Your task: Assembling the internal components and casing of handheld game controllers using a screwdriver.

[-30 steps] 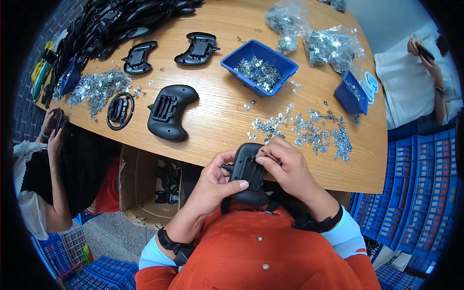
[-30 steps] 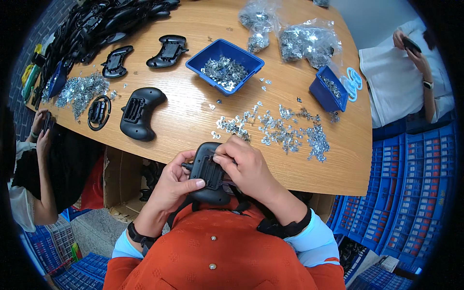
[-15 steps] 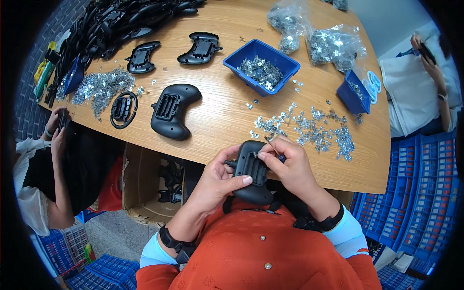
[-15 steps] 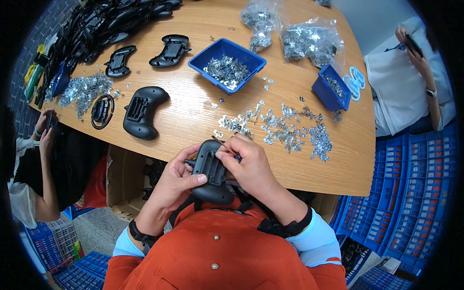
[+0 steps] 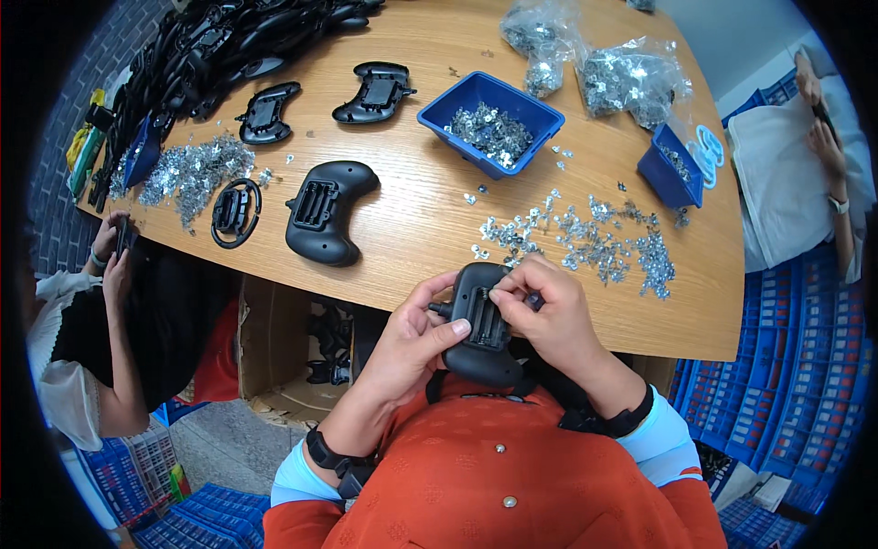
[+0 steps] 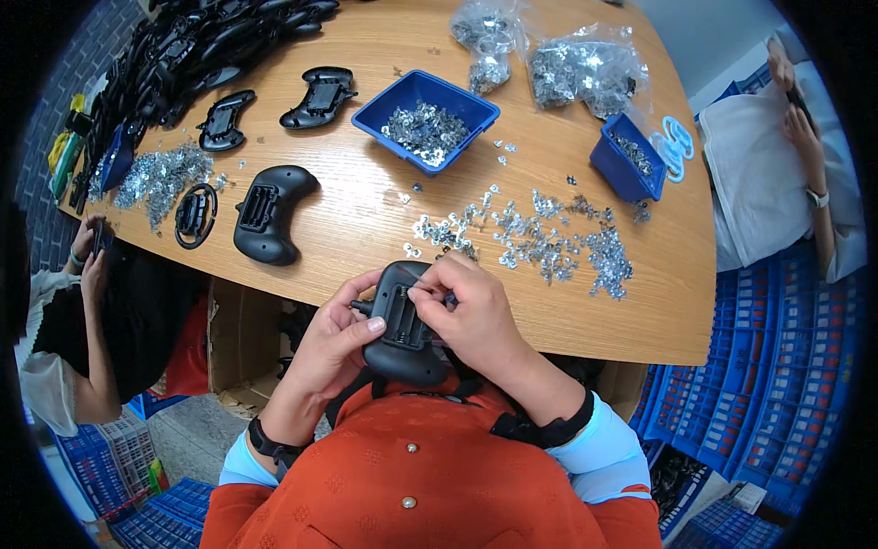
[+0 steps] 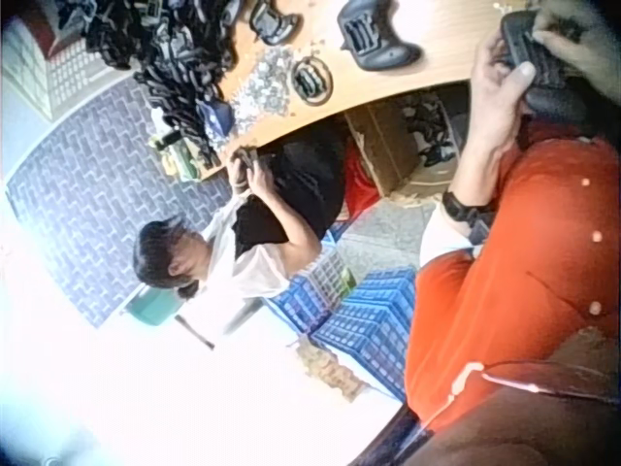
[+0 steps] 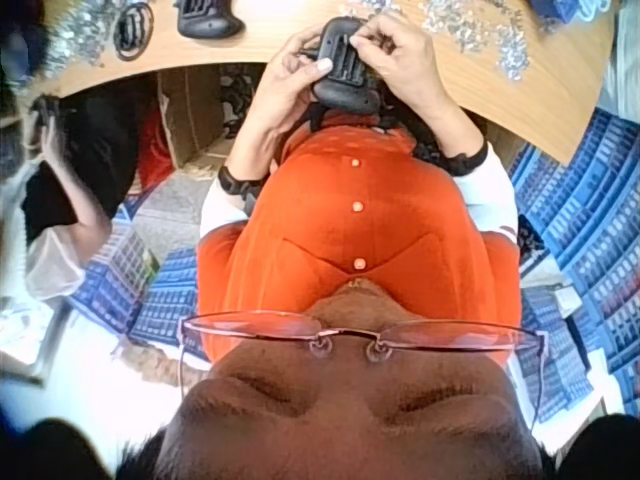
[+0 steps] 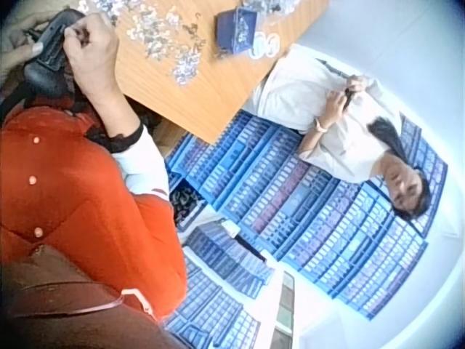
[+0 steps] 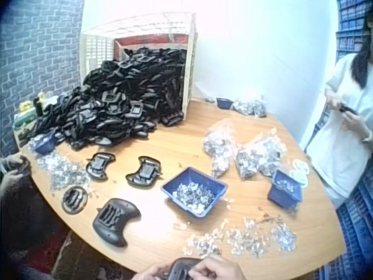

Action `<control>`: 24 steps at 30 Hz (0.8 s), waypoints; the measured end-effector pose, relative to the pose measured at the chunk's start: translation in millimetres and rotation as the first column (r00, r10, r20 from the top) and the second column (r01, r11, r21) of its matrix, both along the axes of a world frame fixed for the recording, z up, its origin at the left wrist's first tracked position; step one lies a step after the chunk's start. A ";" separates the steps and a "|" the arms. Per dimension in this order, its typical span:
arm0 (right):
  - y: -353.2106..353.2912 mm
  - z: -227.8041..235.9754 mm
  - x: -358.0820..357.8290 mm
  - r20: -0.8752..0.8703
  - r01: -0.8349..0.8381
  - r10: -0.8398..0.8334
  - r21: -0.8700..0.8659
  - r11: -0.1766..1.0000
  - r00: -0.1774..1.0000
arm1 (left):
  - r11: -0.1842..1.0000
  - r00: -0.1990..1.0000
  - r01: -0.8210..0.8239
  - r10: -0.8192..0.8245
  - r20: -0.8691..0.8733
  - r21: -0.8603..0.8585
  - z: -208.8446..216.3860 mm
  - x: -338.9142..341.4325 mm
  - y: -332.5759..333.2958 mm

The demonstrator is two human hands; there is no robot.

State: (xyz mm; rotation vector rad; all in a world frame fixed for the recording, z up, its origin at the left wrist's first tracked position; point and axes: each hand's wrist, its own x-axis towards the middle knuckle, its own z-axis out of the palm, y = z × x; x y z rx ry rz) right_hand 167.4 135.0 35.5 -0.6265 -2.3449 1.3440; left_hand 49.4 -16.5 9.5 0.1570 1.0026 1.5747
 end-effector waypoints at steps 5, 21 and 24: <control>8.7 -4.0 2.6 0.014 0.021 -0.018 -0.193 0.981 1.000 | 1.000 1.000 -0.013 0.013 -0.011 0.010 -3.2 -2.3 0.9; 12.8 -9.3 -1.4 -0.028 0.011 -0.015 -0.131 0.991 0.999 | 1.000 1.000 0.011 -0.011 0.002 -0.014 0.4 -3.8 7.9; 9.1 -12.2 -0.8 -0.031 0.004 -0.005 -0.041 0.999 1.000 | 1.000 1.000 0.015 -0.015 0.005 -0.022 1.7 -3.7 8.6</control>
